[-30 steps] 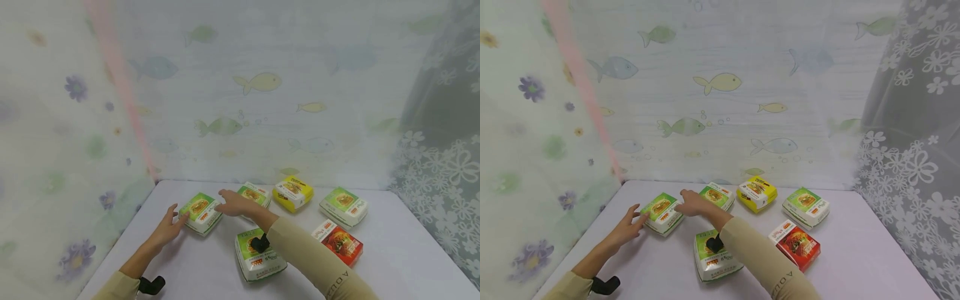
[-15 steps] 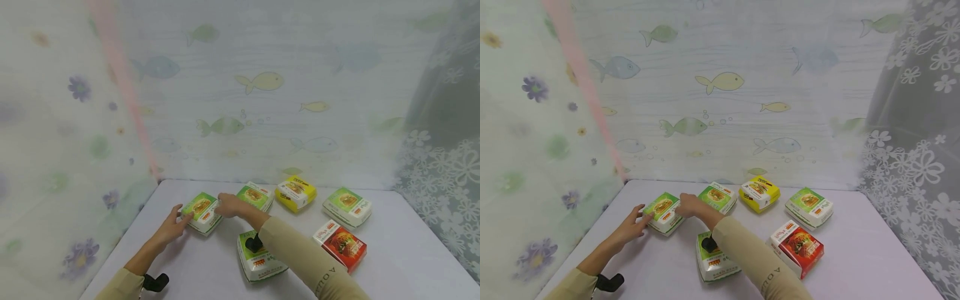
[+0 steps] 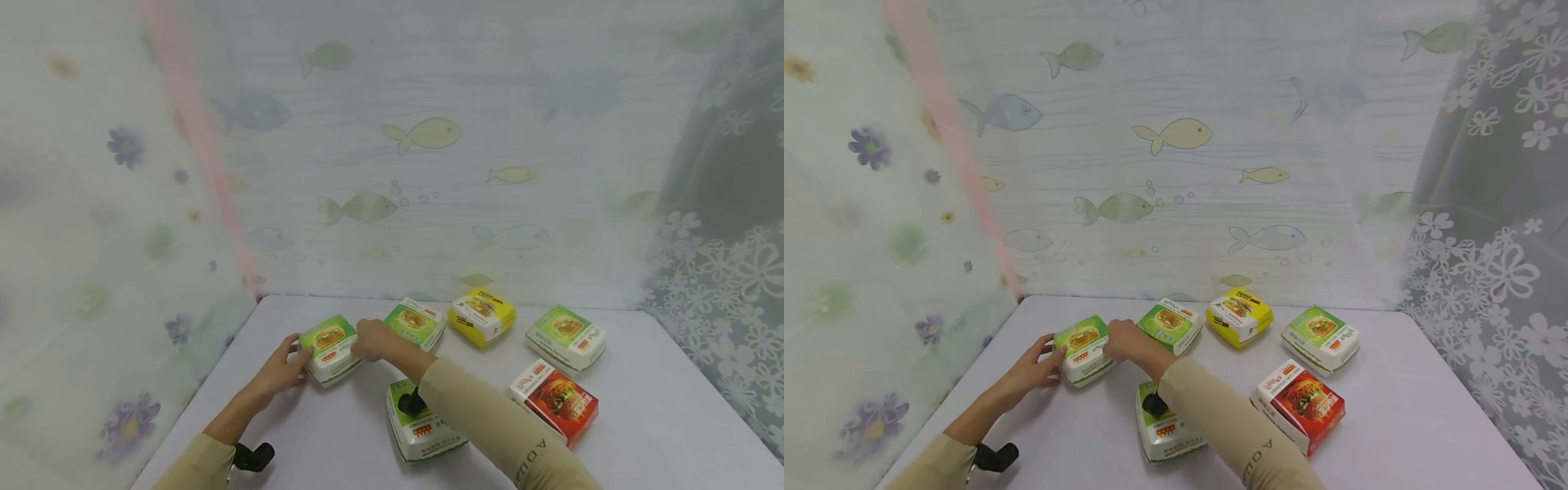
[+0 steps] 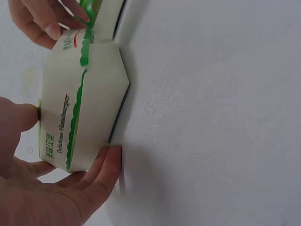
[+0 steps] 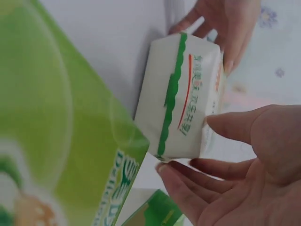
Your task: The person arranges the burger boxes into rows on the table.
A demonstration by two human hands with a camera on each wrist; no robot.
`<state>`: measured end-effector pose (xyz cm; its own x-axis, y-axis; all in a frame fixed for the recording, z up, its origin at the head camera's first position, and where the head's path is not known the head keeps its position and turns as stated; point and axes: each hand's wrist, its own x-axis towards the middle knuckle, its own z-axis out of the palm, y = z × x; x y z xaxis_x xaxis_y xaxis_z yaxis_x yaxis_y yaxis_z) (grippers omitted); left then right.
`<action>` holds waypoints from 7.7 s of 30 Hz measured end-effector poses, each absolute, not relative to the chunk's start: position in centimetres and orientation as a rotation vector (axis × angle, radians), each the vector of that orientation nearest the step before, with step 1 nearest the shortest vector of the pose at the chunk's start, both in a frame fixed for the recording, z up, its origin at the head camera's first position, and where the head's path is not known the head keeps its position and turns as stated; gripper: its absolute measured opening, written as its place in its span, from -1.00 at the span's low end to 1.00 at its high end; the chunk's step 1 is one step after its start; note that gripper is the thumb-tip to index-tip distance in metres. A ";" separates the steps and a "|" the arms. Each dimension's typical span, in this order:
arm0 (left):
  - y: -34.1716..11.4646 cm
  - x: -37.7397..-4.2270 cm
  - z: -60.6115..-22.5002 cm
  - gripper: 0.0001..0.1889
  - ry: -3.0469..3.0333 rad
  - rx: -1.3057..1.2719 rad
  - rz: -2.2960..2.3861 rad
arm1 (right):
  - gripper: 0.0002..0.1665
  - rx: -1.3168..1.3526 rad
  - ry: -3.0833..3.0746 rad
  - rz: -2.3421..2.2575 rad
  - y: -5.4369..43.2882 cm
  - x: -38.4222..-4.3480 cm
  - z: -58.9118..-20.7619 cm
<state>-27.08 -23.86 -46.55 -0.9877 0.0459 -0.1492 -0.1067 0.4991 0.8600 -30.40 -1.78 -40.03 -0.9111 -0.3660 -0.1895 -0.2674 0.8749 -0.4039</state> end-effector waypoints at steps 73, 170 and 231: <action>-24.3 -37.9 -41.1 -0.29 2.384 0.276 1.447 | -0.56 -0.376 2.710 -0.839 -1.2 -35.6 -37.9; -14.7 -26.0 -41.8 -0.36 2.894 0.469 1.162 | -0.35 -0.713 2.826 -0.802 14.9 -26.2 -37.1; -9.2 -28.1 -44.1 -0.16 2.566 0.224 1.255 | -0.20 -0.381 2.614 -0.986 13.8 -31.6 -40.1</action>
<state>-28.08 -9.23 -44.09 -0.9501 0.2568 -0.1770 0.0180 0.6115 0.7910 -31.55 13.83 -40.13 -0.9131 -0.3544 -0.2014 -0.1332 0.7265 -0.6742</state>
